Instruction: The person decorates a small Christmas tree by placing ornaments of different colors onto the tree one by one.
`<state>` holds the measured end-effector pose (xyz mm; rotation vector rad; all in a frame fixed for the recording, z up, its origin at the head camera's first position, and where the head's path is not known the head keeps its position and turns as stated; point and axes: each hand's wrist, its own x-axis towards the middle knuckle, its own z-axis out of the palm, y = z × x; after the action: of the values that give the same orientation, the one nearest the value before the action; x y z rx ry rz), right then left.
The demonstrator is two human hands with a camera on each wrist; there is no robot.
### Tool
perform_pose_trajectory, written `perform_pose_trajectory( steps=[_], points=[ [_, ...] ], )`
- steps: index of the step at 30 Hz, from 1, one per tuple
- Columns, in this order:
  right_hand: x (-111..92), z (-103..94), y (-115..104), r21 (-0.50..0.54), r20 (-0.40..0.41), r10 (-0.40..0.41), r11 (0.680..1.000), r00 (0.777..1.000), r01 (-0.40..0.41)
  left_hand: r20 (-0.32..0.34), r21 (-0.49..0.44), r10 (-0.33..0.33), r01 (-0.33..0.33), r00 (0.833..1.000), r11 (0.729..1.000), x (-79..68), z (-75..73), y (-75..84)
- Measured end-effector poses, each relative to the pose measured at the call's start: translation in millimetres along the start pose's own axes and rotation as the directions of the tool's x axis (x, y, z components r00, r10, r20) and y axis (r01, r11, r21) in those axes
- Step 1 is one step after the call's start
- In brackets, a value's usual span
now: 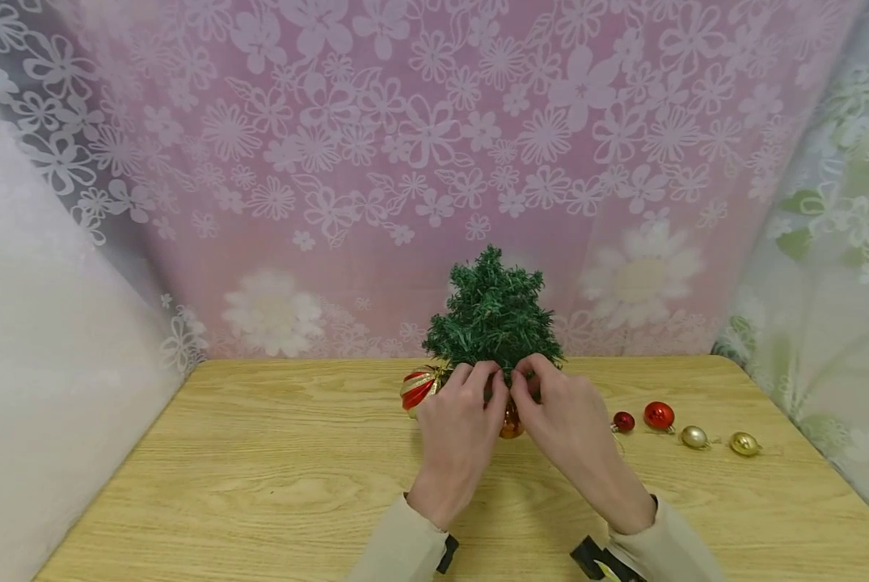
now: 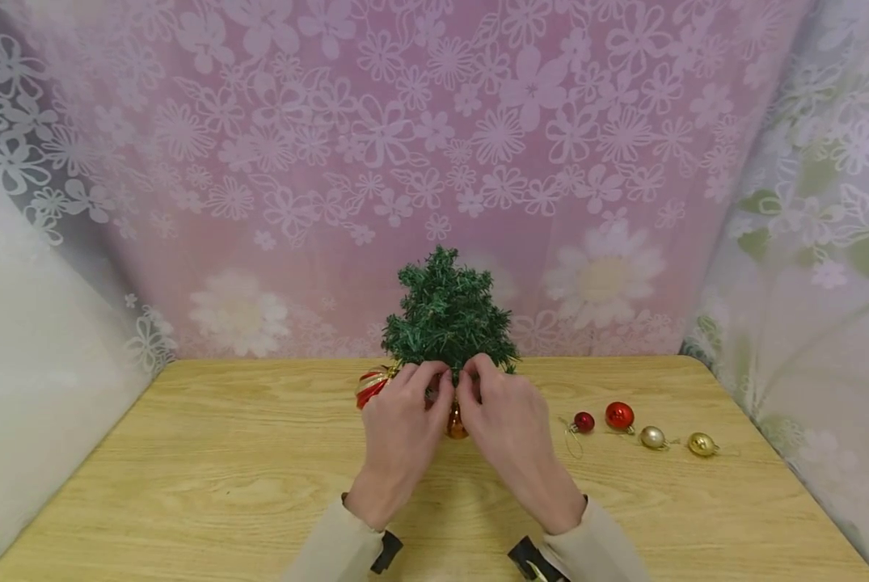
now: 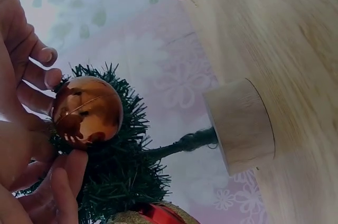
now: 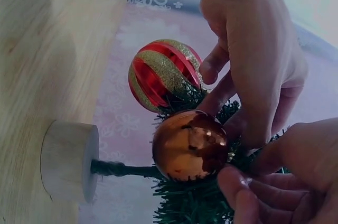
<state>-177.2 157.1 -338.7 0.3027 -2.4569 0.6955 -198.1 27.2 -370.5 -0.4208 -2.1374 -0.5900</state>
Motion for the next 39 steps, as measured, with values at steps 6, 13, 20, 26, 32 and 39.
perform_pose_trajectory(
  steps=[6,13,20,26,32,39],
  points=[
    [1,-0.1,1,-0.033,0.03,0.036,0.999,0.999,-0.035,0.03,0.11,0.021,-0.024,0.999,0.994,-1.5,1.6,2.8],
    [1,1.2,5,-0.107,0.05,-0.002,0.994,0.999,0.007,0.069,0.21,0.047,-0.061,0.996,0.976,-1.9,1.8,4.0],
    [0,2.0,8,-0.125,0.049,-0.05,0.991,0.998,0.055,0.077,0.165,0.041,-0.053,0.996,0.985,-1.2,-1.2,2.4],
    [-1,-3.3,10,-0.06,0.056,-0.049,0.997,0.997,0.053,0.053,0.129,0.088,-0.094,0.995,0.987,0.0,-7.5,2.6],
    [-3,-10.0,17,0.012,0.036,-0.075,0.997,0.996,0.075,0.019,0.083,0.159,-0.16,0.987,0.984,-1.1,-12.9,-2.9],
    [-8,-22.9,29,0.058,-0.051,-0.157,0.985,0.986,0.16,-0.03,0.055,0.253,-0.251,0.967,0.966,-0.4,-16.9,-13.1]
  ],
)
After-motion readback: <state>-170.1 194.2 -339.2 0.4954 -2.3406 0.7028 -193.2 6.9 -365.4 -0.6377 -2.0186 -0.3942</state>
